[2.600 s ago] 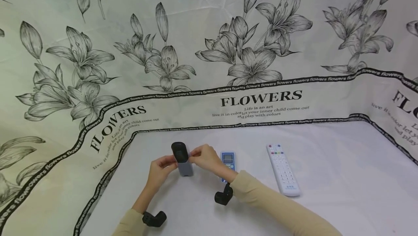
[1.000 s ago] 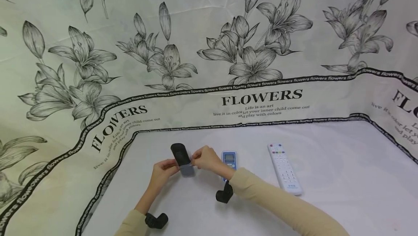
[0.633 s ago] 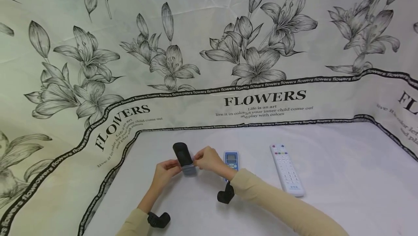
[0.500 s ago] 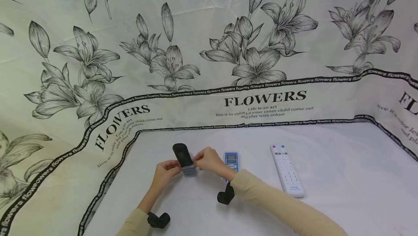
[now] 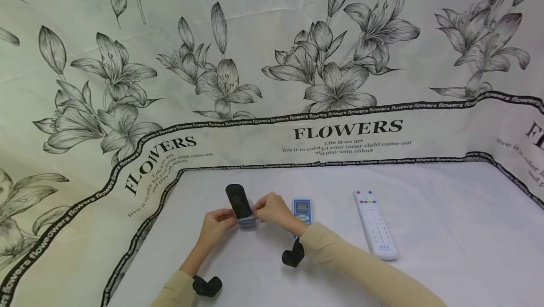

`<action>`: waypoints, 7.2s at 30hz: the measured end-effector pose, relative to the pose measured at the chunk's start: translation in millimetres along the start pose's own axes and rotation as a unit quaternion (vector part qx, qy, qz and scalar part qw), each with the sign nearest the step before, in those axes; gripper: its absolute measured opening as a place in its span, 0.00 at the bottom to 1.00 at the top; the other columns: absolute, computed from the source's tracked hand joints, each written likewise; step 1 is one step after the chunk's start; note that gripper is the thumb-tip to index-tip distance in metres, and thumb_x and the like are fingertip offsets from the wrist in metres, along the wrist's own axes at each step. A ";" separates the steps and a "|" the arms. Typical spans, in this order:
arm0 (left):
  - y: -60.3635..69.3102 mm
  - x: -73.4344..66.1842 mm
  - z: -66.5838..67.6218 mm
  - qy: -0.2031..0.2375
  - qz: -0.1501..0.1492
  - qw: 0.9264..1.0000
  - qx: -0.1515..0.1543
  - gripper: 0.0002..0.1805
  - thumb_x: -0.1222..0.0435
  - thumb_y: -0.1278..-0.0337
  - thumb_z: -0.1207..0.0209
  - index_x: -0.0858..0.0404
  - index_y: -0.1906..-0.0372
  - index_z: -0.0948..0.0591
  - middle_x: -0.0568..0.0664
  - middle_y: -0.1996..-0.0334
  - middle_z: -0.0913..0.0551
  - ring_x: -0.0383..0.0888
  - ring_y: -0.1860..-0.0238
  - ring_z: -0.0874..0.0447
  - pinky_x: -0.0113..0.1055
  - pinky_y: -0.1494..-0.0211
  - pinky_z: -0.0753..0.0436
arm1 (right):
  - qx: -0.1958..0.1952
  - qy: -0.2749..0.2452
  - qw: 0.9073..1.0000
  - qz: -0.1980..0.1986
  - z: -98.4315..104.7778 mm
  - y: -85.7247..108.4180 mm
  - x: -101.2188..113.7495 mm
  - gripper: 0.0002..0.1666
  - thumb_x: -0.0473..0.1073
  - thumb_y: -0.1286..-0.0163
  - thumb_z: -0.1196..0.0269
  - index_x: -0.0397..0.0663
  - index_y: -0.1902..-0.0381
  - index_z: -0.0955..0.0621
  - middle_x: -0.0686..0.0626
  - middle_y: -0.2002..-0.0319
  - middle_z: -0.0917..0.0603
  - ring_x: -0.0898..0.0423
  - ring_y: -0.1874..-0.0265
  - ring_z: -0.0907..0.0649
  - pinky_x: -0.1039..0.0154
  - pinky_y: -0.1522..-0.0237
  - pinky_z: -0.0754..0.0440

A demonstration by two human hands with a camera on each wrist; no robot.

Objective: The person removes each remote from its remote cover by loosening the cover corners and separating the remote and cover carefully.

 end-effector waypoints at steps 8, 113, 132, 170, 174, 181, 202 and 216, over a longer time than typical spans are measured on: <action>-5.5 22.0 -3.1 -0.009 0.016 1.000 -0.002 0.15 0.75 0.60 0.36 0.77 0.61 0.17 0.65 0.67 0.13 0.33 0.72 0.17 0.23 0.68 0.19 | -0.005 0.006 1.000 -0.009 -1.9 1.1 -4.2 0.08 0.33 0.49 0.34 0.35 0.69 0.14 0.43 0.70 0.12 0.57 0.80 0.16 0.67 0.75 0.19; 5.0 5.7 -11.3 0.016 -0.055 0.988 -0.142 0.09 0.66 0.44 0.35 0.71 0.69 0.13 0.60 0.69 0.12 0.39 0.68 0.13 0.27 0.62 0.16 | 0.113 -0.262 0.953 -0.098 -14.9 13.5 -14.5 0.28 0.43 0.28 0.47 0.21 0.42 0.30 0.32 0.50 0.19 0.57 0.63 0.15 0.64 0.58 0.15; 6.4 -0.5 -18.0 0.110 0.056 0.991 -0.057 0.24 0.65 0.44 0.35 0.72 0.44 0.22 0.58 0.59 0.14 0.33 0.71 0.16 0.29 0.73 0.16 | 0.001 -0.280 0.957 -0.080 -7.2 10.0 -13.3 0.28 0.34 0.29 0.47 0.25 0.35 0.36 0.29 0.50 0.19 0.57 0.68 0.14 0.59 0.61 0.14; 19.1 1.7 -22.0 0.086 0.072 0.991 0.074 0.24 0.69 0.45 0.38 0.79 0.46 0.24 0.56 0.63 0.14 0.33 0.71 0.18 0.26 0.72 0.19 | -0.069 -0.234 0.963 -0.113 12.8 -29.2 -17.3 0.21 0.42 0.33 0.39 0.30 0.49 0.20 0.45 0.62 0.13 0.65 0.70 0.17 0.67 0.59 0.15; 17.7 6.5 -24.3 0.082 0.072 0.991 0.073 0.24 0.68 0.46 0.37 0.78 0.46 0.24 0.53 0.64 0.14 0.32 0.72 0.19 0.26 0.73 0.19 | -0.072 -0.232 0.962 -0.120 14.1 -31.2 -17.8 0.21 0.42 0.33 0.39 0.31 0.48 0.21 0.43 0.59 0.14 0.65 0.70 0.17 0.68 0.59 0.16; 20.2 4.9 -26.2 0.084 0.069 0.990 0.087 0.24 0.67 0.46 0.37 0.77 0.46 0.23 0.54 0.63 0.14 0.33 0.70 0.18 0.27 0.71 0.17 | -0.074 -0.224 0.965 -0.113 17.2 -33.8 -18.4 0.21 0.42 0.33 0.38 0.30 0.49 0.20 0.41 0.56 0.14 0.65 0.71 0.17 0.69 0.61 0.16; 27.8 9.6 -30.8 0.074 0.067 0.989 0.107 0.25 0.65 0.46 0.35 0.75 0.44 0.23 0.50 0.64 0.16 0.33 0.70 0.18 0.28 0.69 0.16 | -0.068 -0.232 0.962 -0.128 26.2 -49.0 -22.6 0.22 0.41 0.33 0.39 0.30 0.46 0.21 0.41 0.51 0.16 0.63 0.66 0.19 0.68 0.58 0.16; 26.5 2.1 -25.7 0.056 0.053 0.994 0.076 0.24 0.66 0.44 0.37 0.76 0.44 0.23 0.57 0.60 0.16 0.33 0.70 0.20 0.26 0.70 0.19 | 0.007 -0.276 0.947 -0.162 19.7 -42.1 -16.6 0.27 0.45 0.32 0.40 0.28 0.43 0.26 0.48 0.62 0.20 0.60 0.67 0.21 0.71 0.64 0.18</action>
Point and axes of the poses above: each hand's wrist, its own y-axis away from the middle knuckle, its own z-axis out of the back of the hand, x = y × z, the point moved 2 cm from there along -y, towards the middle knuckle
